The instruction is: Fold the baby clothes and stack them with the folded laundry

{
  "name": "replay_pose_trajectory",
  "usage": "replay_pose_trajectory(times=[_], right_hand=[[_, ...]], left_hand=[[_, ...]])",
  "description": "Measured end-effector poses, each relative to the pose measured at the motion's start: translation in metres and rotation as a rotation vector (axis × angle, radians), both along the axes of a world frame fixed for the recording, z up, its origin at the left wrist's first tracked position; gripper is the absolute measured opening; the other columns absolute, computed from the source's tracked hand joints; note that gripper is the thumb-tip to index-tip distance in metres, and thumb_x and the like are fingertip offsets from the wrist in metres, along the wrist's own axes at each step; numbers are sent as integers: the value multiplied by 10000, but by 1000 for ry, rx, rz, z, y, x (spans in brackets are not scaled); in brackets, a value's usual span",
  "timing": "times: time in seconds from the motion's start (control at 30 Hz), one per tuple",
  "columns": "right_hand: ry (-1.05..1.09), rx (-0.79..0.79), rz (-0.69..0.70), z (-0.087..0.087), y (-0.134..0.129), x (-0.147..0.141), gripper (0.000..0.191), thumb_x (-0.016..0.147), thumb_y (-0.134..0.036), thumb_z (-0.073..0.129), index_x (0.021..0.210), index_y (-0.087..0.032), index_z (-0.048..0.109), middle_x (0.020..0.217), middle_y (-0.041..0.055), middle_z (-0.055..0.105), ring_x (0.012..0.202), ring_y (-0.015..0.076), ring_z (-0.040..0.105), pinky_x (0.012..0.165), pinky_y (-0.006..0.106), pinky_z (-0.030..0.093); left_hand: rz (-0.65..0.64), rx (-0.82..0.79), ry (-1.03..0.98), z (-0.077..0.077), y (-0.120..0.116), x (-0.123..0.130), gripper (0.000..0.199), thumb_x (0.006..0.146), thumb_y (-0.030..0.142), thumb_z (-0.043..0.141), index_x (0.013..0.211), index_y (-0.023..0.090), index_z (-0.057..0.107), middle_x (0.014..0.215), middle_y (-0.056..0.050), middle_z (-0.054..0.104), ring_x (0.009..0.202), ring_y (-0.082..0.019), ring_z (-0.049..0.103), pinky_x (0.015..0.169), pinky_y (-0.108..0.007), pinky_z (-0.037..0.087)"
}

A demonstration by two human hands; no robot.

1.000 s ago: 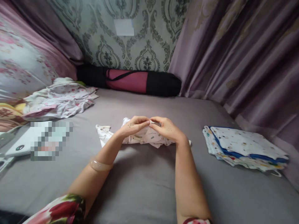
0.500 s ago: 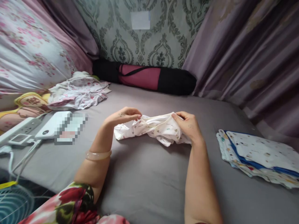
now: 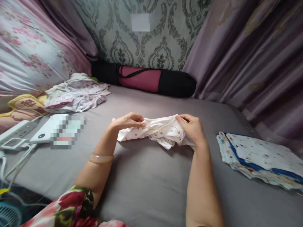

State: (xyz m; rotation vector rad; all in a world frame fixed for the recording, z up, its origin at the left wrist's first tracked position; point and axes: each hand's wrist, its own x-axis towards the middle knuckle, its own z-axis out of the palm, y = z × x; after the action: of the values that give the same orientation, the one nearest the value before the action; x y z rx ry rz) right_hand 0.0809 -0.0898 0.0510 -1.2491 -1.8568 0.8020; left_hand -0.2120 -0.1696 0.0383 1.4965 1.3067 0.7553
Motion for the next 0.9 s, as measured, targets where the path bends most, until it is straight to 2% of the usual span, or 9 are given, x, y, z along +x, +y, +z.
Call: replay_pose_trajectory(times=[0.13,0.33,0.53,0.6,0.73,0.9], right_hand=[[-2,1,5,-1,1,1,378,747,-535,676,866,-184,749,853,55,737,764,211,646,677,295,489],[-55,6,84,1,2,4,438,771,-572,625,873,-164,749,832,62,728,745,209,630,662,292,476],[-114,-82,314,15,-11,11,448,738,-554,652,923,-160,754,819,50,722,754,204,615,700,299,474],[-124,-68,324,23,-14,10,442,729,-563,651,890,-165,758,807,44,721,757,202,613,710,299,473],[-134,112,218,41,-15,7,453,760,-573,621,915,-168,756,806,38,722,747,190,611,692,280,456],[-155,362,87,72,-20,4,417,862,-515,544,1027,-184,737,890,49,739,794,200,633,722,288,452]], left_hand=[[36,68,48,3,-2,-4,368,738,505,676,841,154,717,692,-8,628,609,-116,523,531,-213,360],[93,145,61,7,-6,-5,389,789,537,614,700,162,664,586,16,517,539,-103,434,494,-226,292],[283,271,39,5,0,8,387,814,537,554,742,160,603,596,41,448,550,-93,387,494,-206,279],[362,343,47,8,5,12,372,826,524,534,776,162,604,613,38,466,571,-100,401,502,-202,296],[452,525,97,30,8,8,349,833,507,540,815,170,630,636,24,520,625,-117,443,548,-203,342],[412,735,258,77,-5,-8,320,852,462,538,801,167,651,623,26,500,619,-106,414,556,-201,329]])
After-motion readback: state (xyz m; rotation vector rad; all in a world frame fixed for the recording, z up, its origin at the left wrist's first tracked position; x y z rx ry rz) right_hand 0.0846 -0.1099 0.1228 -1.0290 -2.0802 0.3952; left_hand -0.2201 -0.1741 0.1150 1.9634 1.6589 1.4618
